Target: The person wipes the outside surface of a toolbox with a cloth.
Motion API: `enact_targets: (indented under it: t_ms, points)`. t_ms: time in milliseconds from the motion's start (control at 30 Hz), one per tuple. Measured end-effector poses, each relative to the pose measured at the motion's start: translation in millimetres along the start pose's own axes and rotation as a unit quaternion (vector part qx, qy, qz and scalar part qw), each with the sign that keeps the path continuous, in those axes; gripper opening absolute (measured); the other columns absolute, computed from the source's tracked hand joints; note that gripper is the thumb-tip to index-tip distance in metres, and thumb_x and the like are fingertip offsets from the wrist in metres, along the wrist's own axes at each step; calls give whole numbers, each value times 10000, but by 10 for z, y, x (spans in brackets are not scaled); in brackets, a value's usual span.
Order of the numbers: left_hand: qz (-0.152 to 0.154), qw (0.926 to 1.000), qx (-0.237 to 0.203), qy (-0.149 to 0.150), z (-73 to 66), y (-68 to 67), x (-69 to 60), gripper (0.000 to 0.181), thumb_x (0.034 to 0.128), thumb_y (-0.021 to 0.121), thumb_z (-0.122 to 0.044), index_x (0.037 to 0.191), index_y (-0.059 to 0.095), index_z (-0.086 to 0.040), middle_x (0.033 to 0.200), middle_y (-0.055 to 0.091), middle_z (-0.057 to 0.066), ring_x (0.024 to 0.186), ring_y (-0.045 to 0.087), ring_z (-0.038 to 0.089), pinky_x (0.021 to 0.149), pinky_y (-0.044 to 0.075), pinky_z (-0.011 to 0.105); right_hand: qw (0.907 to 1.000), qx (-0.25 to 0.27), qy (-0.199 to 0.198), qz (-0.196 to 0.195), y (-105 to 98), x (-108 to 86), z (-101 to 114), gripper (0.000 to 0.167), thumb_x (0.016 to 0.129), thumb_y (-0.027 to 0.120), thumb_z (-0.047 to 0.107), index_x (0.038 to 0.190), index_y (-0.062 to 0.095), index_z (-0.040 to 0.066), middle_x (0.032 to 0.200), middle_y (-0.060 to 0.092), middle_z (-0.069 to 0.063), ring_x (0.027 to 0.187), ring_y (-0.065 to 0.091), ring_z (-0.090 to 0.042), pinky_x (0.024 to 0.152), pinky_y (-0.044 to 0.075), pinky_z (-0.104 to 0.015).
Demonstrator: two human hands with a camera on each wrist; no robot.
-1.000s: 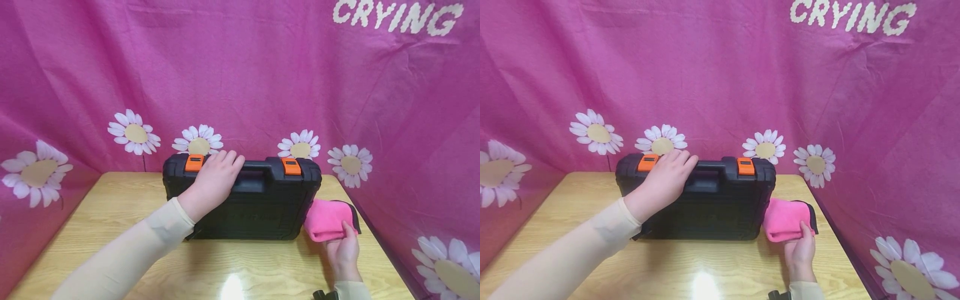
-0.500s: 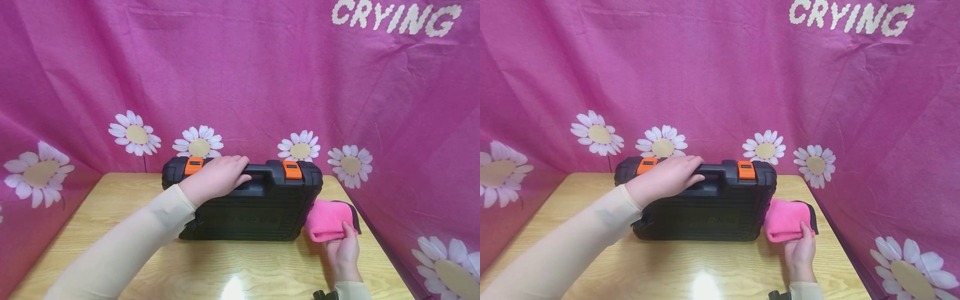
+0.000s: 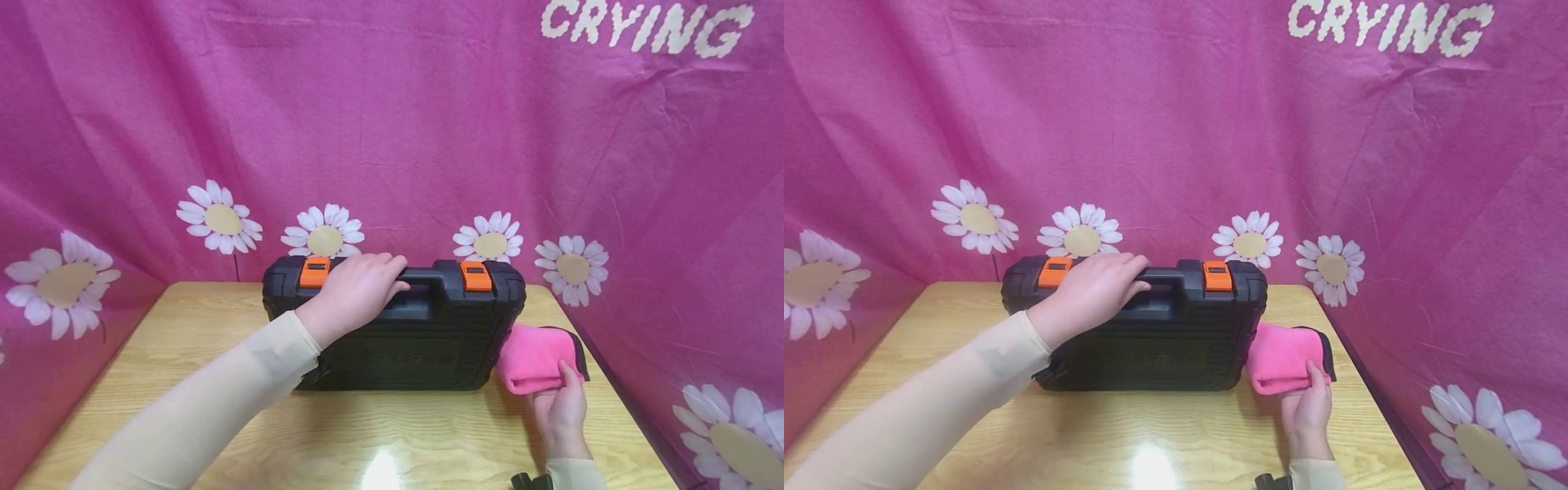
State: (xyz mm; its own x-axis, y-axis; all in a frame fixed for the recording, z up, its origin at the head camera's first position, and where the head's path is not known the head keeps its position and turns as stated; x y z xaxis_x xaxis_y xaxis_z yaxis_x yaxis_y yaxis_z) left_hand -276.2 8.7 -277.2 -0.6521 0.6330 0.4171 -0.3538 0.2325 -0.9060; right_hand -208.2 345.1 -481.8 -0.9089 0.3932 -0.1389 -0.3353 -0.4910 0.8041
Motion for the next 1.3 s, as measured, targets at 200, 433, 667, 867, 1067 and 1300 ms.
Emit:
enact_targets:
  t_ms: [200,433,667,867,1067,1300]
  points:
    - [-424,9987,256,122,23,31,-38,230,1004,680,-342,980,599,-128,817,637,24,797,689,221,713,548,379,10000,61,74,13,13,6,-12,208,1135,298,241,1339,318,203,1357,445,91,1332,444,-31,1113,418,-247]
    - [-942,9938,483,339,2,109,-149,237,988,705,-340,1011,598,-130,862,637,13,826,683,216,725,532,357,9998,171,125,68,26,10,-14,240,1132,324,232,1368,317,194,1335,487,79,1313,479,-33,1098,426,-249]
    - [-1229,9888,747,385,-188,148,-403,299,950,753,-340,1088,623,-109,905,645,23,868,687,189,771,561,330,9997,224,67,50,45,22,-26,238,1130,327,225,1364,347,190,1339,503,77,1349,441,-50,1158,359,-265]
    - [-1374,9858,882,393,-392,240,-630,333,931,768,-380,1065,622,-112,910,654,5,858,677,169,789,568,313,9997,137,9,204,49,20,-24,271,1131,305,238,1395,347,191,1322,570,96,1480,338,-79,1221,281,-271]
    - [-1298,9828,1204,529,-599,404,-867,363,898,766,-440,1031,612,-141,843,592,-26,760,640,132,689,503,264,9988,409,22,285,17,15,-21,297,1124,365,222,1410,413,159,1289,684,65,1420,463,-50,1094,469,-252]
    - [-500,9910,1102,577,-837,649,-1153,322,945,704,-436,1083,610,-161,843,581,-55,723,616,102,637,466,226,9989,427,-112,133,34,64,-6,365,1128,333,224,1493,308,207,1593,375,136,1557,216,-34,1275,176,-240]
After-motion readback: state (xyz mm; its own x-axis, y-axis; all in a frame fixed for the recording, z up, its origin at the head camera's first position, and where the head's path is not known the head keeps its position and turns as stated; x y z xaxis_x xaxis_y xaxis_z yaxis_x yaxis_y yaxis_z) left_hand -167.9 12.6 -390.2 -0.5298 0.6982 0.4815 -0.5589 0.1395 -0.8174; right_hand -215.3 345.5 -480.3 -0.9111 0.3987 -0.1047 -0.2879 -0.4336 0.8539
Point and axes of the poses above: each hand's wrist, its own x-axis towards the middle knuckle, its own y-axis out of the palm, z = x × y, the point moved 3 cm from there along x, towards the middle knuckle
